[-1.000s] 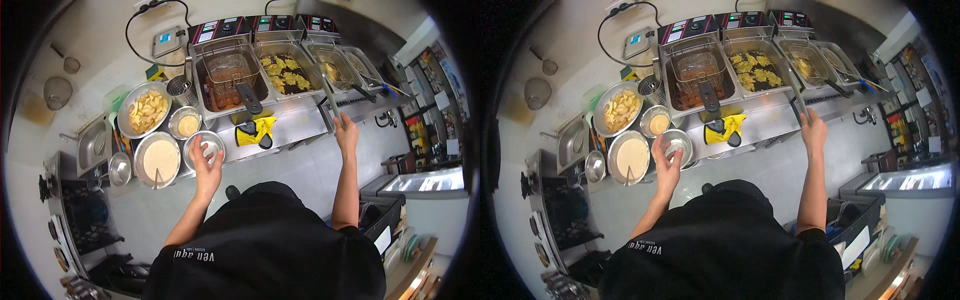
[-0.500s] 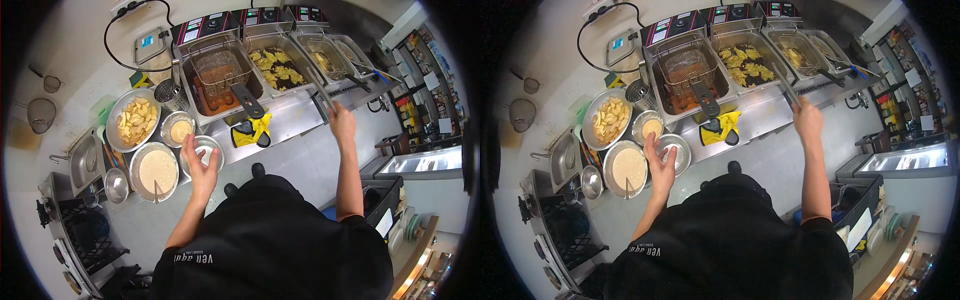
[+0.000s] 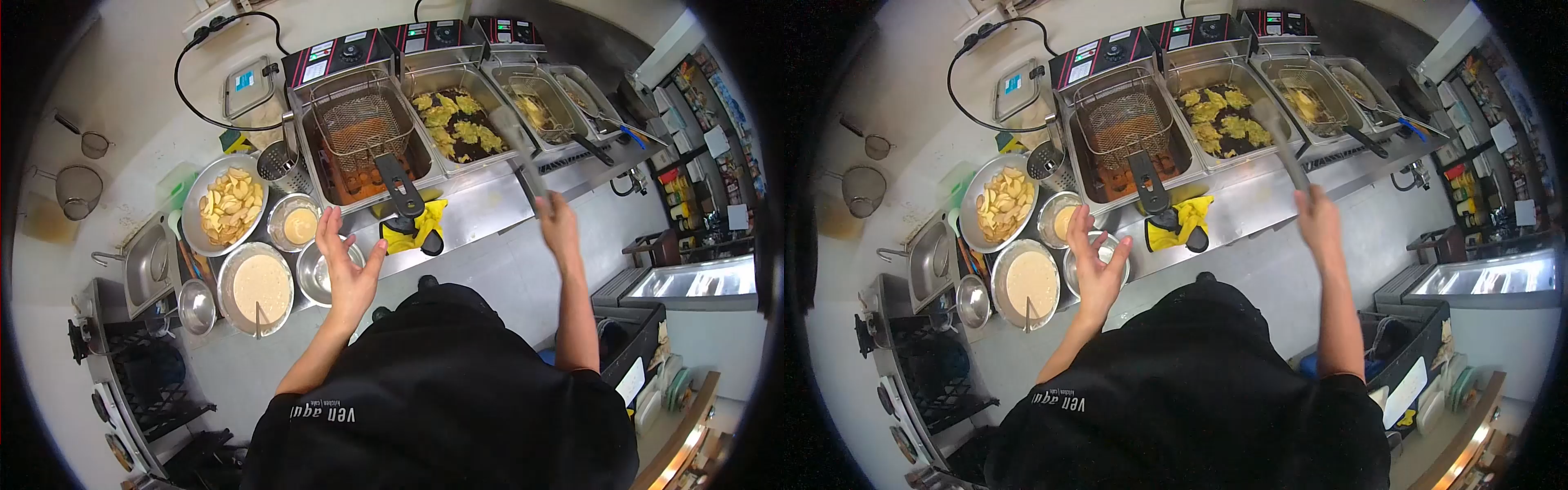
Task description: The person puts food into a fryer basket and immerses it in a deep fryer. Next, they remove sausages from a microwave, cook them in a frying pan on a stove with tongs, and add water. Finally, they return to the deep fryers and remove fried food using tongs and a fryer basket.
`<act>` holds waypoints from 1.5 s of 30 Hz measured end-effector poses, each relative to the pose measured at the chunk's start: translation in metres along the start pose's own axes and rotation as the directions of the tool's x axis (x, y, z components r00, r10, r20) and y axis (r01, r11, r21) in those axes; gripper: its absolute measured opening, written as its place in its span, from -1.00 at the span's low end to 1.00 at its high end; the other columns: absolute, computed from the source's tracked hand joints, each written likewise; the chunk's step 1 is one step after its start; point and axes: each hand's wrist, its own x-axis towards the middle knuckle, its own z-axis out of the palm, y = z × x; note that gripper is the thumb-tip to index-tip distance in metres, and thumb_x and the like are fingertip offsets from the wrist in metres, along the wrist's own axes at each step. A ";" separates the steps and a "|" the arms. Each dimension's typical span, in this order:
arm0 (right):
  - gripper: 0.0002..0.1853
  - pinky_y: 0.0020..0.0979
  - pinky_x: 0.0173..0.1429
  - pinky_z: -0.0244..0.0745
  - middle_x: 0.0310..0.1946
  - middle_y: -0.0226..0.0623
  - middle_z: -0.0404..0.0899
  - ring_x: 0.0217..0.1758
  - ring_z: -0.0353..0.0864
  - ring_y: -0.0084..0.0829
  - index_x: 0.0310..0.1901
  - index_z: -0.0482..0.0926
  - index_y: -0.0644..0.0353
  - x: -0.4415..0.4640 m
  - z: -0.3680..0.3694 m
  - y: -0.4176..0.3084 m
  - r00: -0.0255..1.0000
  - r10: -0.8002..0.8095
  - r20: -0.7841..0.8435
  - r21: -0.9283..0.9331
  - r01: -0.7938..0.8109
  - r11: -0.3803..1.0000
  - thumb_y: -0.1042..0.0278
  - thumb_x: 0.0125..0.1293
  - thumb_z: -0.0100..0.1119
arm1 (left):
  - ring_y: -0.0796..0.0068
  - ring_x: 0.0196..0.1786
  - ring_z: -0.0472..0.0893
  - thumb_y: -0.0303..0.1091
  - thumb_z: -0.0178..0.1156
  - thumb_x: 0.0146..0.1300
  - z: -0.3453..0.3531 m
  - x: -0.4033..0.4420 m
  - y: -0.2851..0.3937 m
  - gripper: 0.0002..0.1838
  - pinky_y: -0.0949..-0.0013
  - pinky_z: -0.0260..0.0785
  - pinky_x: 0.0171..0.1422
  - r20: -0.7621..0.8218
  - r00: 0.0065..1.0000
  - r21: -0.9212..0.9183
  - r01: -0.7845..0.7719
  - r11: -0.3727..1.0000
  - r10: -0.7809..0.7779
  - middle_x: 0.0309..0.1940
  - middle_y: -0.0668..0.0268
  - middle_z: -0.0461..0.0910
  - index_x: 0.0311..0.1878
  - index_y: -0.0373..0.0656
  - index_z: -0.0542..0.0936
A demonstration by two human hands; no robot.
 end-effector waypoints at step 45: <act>-0.56 -0.56 -0.75 0.11 -0.62 -0.40 0.39 -0.84 0.21 -0.58 -0.13 0.41 0.13 -0.189 0.104 -0.493 0.349 -0.729 0.589 0.807 -0.203 0.555 -0.14 0.42 -0.10 | 0.39 0.11 0.41 -0.55 0.27 0.11 -0.322 -0.366 0.013 -0.20 0.39 0.43 0.01 -0.986 0.148 0.126 0.314 0.941 0.082 0.29 0.16 0.11 0.40 -0.15 0.10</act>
